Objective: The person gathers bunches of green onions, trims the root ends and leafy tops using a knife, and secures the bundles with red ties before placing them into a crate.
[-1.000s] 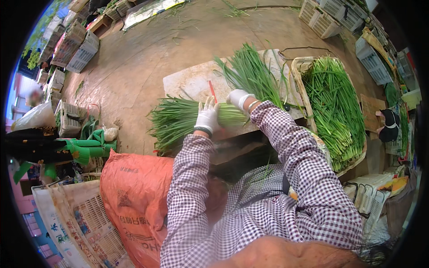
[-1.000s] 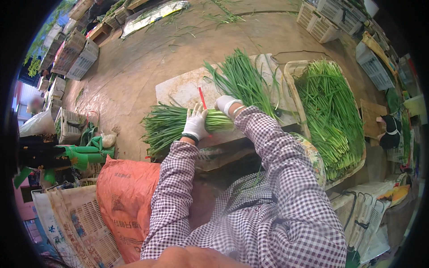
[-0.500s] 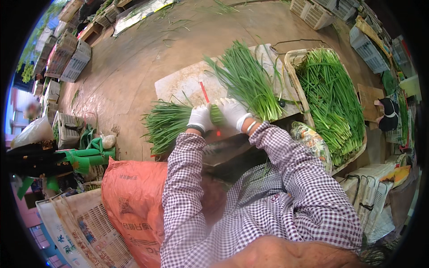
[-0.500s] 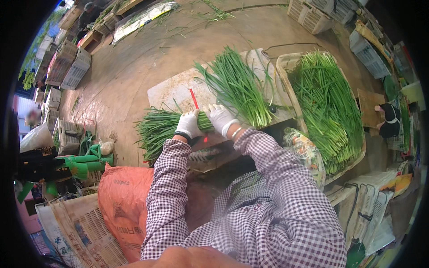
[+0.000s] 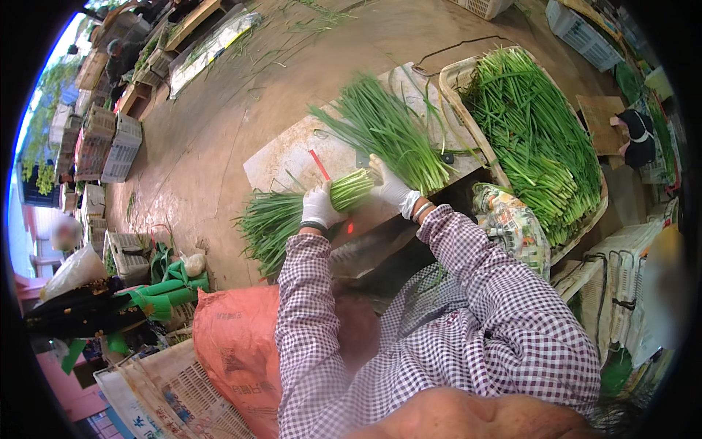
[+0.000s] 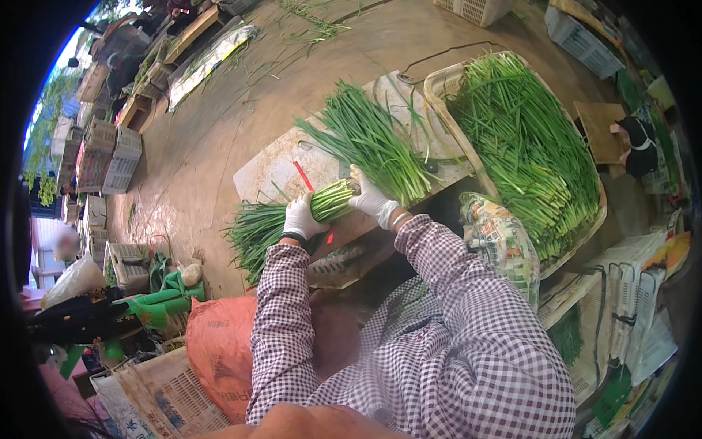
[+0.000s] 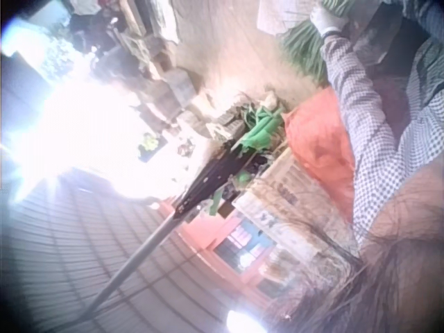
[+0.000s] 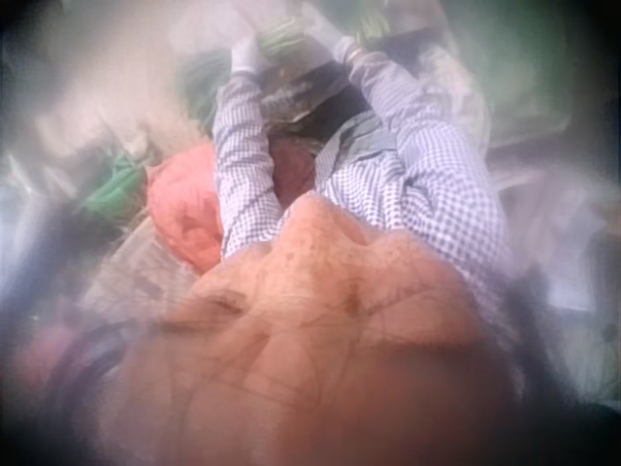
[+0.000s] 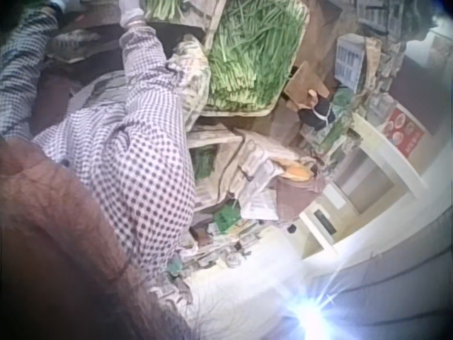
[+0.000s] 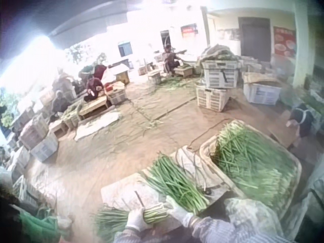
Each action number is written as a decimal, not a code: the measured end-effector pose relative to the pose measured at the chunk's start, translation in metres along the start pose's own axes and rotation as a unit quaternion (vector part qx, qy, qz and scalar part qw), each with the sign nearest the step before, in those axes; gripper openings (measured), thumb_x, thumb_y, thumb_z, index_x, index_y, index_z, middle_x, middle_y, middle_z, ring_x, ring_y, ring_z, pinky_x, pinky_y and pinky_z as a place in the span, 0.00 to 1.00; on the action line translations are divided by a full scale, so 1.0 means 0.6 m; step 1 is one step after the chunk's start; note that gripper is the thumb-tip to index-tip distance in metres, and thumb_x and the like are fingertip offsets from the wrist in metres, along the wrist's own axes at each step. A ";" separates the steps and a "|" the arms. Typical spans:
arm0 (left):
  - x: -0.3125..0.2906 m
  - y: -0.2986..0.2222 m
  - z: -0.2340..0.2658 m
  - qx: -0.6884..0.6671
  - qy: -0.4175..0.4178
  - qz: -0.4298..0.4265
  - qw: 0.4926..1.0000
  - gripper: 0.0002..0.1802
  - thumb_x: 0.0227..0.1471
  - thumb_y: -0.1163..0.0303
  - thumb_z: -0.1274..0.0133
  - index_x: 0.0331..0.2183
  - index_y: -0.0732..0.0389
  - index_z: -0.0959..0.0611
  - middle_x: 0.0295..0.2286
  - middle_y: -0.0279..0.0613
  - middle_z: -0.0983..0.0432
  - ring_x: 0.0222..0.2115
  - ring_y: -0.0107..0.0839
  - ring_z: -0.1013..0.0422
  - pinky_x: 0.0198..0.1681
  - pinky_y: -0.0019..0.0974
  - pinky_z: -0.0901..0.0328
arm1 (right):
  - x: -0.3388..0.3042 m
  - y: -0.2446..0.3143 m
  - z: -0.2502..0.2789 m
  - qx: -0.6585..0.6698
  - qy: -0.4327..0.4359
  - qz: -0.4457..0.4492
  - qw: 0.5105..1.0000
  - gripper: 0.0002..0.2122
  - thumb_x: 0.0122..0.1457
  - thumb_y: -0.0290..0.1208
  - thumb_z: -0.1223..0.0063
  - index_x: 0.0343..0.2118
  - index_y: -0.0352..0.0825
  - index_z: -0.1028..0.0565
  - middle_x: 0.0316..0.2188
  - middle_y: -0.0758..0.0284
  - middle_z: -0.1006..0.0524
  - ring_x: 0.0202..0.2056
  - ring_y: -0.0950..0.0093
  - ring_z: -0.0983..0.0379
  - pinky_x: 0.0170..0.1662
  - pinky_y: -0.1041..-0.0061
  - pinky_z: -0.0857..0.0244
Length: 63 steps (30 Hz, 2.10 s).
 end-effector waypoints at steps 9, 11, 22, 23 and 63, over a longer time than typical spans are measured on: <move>-0.007 -0.005 0.007 -0.017 0.050 -0.002 0.999 0.63 0.16 0.54 0.27 0.57 0.59 0.37 0.46 0.55 0.30 0.49 0.51 0.34 0.54 0.46 0.41 | 0.009 -0.016 0.006 0.145 -0.098 0.043 0.984 0.27 0.63 0.33 0.59 0.62 0.26 0.45 0.63 0.55 0.43 0.63 0.64 0.47 0.67 0.70 0.59; -0.004 -0.013 0.016 -0.011 0.049 -0.008 0.999 0.65 0.15 0.54 0.27 0.58 0.59 0.39 0.46 0.55 0.31 0.49 0.51 0.34 0.54 0.46 0.41 | 0.027 -0.043 0.012 0.133 -0.097 0.049 0.985 0.24 0.65 0.33 0.61 0.62 0.27 0.43 0.62 0.57 0.41 0.62 0.66 0.46 0.66 0.71 0.58; 0.006 -0.011 0.004 0.010 0.079 0.020 0.997 0.66 0.16 0.52 0.27 0.59 0.61 0.40 0.45 0.56 0.30 0.48 0.50 0.33 0.53 0.44 0.38 | 0.006 0.072 -0.077 -0.580 0.041 0.158 0.798 0.37 0.48 0.42 0.41 0.60 0.30 0.39 0.60 0.53 0.38 0.63 0.62 0.45 0.64 0.67 0.52; 0.006 -0.013 0.009 0.012 0.082 0.022 0.996 0.66 0.16 0.52 0.27 0.58 0.62 0.39 0.45 0.56 0.30 0.48 0.50 0.33 0.53 0.44 0.38 | 0.004 0.069 -0.097 -0.630 0.080 0.151 0.758 0.37 0.47 0.42 0.40 0.60 0.30 0.39 0.60 0.53 0.38 0.63 0.62 0.45 0.64 0.67 0.52; -0.020 0.004 -0.002 0.027 0.036 0.070 0.997 0.56 0.21 0.48 0.31 0.53 0.61 0.34 0.43 0.54 0.30 0.47 0.49 0.34 0.53 0.47 0.42 | 0.310 -0.049 -0.132 -0.477 -0.043 -0.091 0.873 0.21 0.48 0.39 0.35 0.46 0.40 0.25 0.47 0.58 0.24 0.44 0.59 0.25 0.48 0.65 0.33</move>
Point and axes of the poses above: each hand's wrist, its own x-axis towards the middle knuckle, its own z-axis out of the back of the hand, y = z × x, the point moved 4 cm from there along x, towards the middle knuckle
